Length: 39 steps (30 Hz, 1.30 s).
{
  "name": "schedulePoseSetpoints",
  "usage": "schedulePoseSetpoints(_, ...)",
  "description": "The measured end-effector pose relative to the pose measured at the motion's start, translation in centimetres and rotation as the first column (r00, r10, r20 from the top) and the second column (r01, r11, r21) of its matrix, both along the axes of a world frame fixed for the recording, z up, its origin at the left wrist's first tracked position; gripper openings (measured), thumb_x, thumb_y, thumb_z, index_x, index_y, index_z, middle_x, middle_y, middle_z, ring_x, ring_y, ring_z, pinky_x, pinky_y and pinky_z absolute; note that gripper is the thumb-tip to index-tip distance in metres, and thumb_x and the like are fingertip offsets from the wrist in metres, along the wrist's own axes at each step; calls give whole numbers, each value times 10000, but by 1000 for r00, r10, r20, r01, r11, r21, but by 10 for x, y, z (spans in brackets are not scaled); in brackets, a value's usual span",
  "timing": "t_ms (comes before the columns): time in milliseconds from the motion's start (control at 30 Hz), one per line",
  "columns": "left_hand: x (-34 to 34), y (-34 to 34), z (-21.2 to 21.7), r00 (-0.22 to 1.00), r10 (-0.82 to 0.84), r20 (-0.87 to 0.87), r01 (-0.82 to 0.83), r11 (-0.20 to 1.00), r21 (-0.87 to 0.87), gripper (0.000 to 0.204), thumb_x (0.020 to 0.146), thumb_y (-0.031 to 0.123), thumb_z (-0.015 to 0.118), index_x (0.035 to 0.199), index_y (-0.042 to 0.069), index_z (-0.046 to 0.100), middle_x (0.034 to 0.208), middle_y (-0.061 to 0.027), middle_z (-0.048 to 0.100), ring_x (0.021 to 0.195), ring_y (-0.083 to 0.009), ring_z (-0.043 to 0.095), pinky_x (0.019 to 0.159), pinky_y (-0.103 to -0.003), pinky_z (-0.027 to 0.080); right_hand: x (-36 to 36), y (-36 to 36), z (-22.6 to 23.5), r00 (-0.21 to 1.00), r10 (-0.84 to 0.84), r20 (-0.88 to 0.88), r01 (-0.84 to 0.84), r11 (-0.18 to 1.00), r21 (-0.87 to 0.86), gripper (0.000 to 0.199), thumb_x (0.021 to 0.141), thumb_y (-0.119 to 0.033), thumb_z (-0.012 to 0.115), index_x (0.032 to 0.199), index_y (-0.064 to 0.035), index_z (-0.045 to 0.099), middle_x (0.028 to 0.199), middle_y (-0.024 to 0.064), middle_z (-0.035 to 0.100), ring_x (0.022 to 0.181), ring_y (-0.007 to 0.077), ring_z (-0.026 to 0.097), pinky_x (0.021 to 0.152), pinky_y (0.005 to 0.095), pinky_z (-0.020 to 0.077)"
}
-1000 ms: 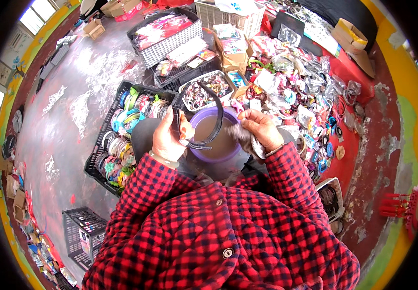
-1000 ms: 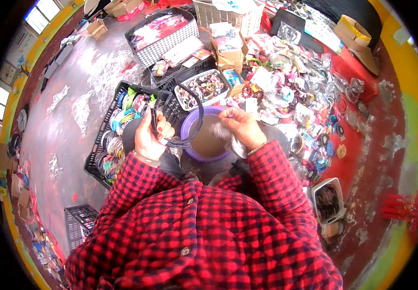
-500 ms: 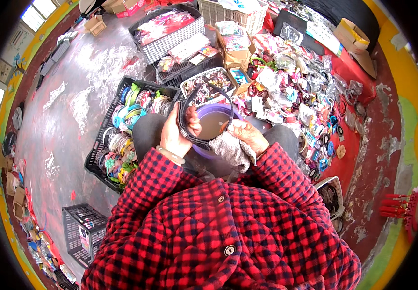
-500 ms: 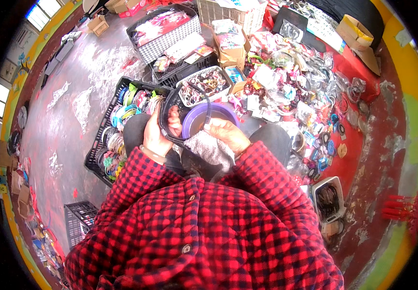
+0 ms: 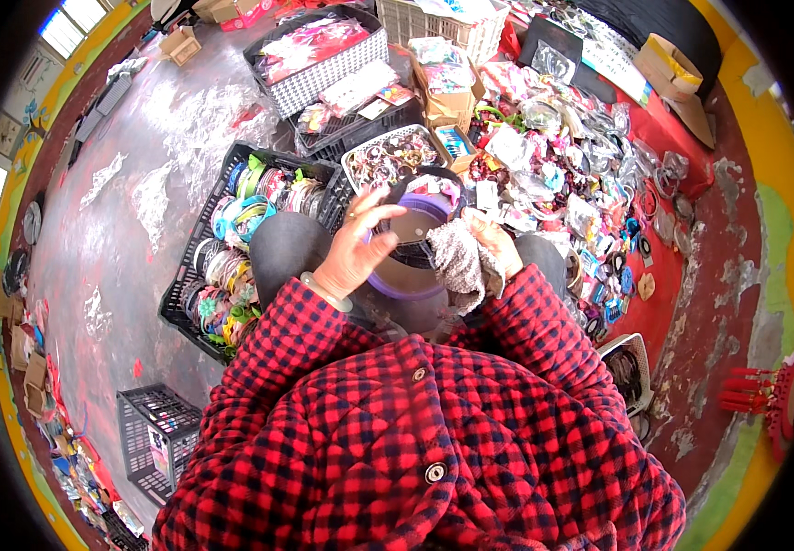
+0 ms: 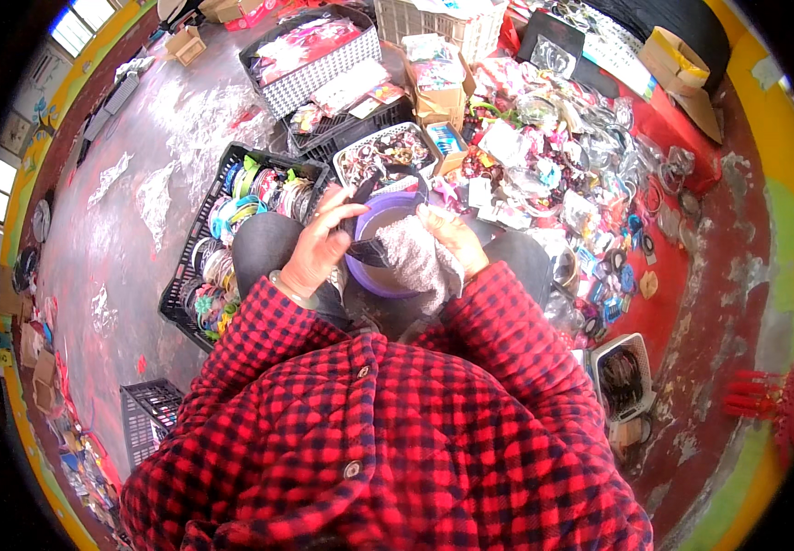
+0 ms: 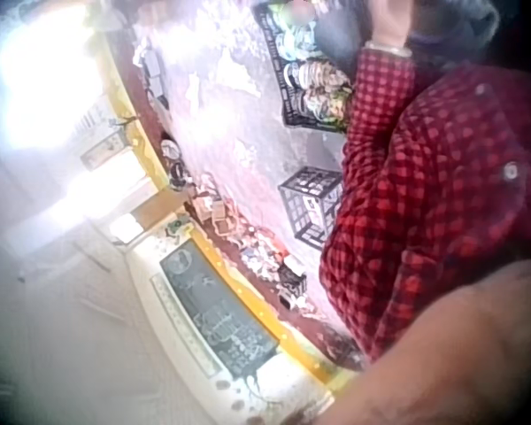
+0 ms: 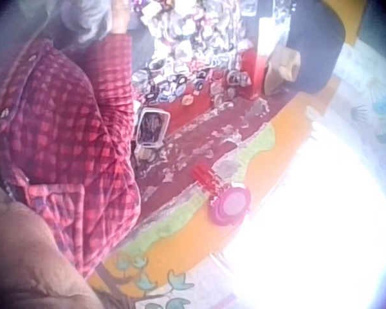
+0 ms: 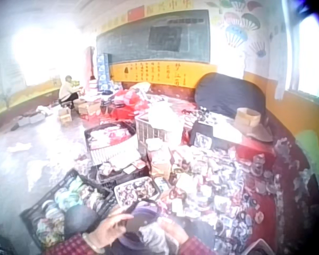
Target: The person wipes a dark headband with a cloth while sitting on the floor. After cleaning, the person places the headband into a black crate filled with various colorful hair accessories and ribbons.
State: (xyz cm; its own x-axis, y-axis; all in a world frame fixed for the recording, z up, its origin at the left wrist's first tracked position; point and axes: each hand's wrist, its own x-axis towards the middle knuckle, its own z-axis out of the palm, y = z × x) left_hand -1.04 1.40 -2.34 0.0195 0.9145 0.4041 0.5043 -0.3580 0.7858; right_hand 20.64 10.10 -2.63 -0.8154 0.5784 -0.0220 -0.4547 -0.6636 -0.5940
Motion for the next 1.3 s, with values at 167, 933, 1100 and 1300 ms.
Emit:
schedulePoseSetpoints(167,3,-1,18,955,-116,-273,162,975,151,494,803,511,586,1058,90,623,1324,-169,432,1346,-330,211,1083,-480,96,5,5,-13,1000,-16,-14,16,1000,-20,264,913,-214,522,1054,6,559,964,126,647,815,193,647,730,312,525)
schedulePoseSetpoints(933,25,-6,12,779,144,610,187,876,-445,98,847,88,593,831,-8,602,721,-52,623,631,-106,578,596,-229,451,-2,3,39,925,-305,227,283,951,125,260,904,-119,490,1101,37,560,1008,103,632,872,180,615,796,297,488)
schedulePoseSetpoints(1100,31,-7,7,955,158,250,-41,907,-419,70,801,47,571,813,-8,613,699,-26,619,646,-67,562,571,-231,454,-24,-17,21,850,-368,376,87,804,588,324,860,-75,521,1179,-24,548,1024,56,596,943,117,545,834,270,437)
schedulePoseSetpoints(1300,30,-8,-3,985,172,6,-164,951,-263,121,749,47,595,847,-17,622,681,-74,616,646,-108,588,584,-270,465,-23,-22,33,799,-443,406,-68,605,793,367,767,-59,638,1127,-23,576,980,92,606,915,162,581,811,290,458)
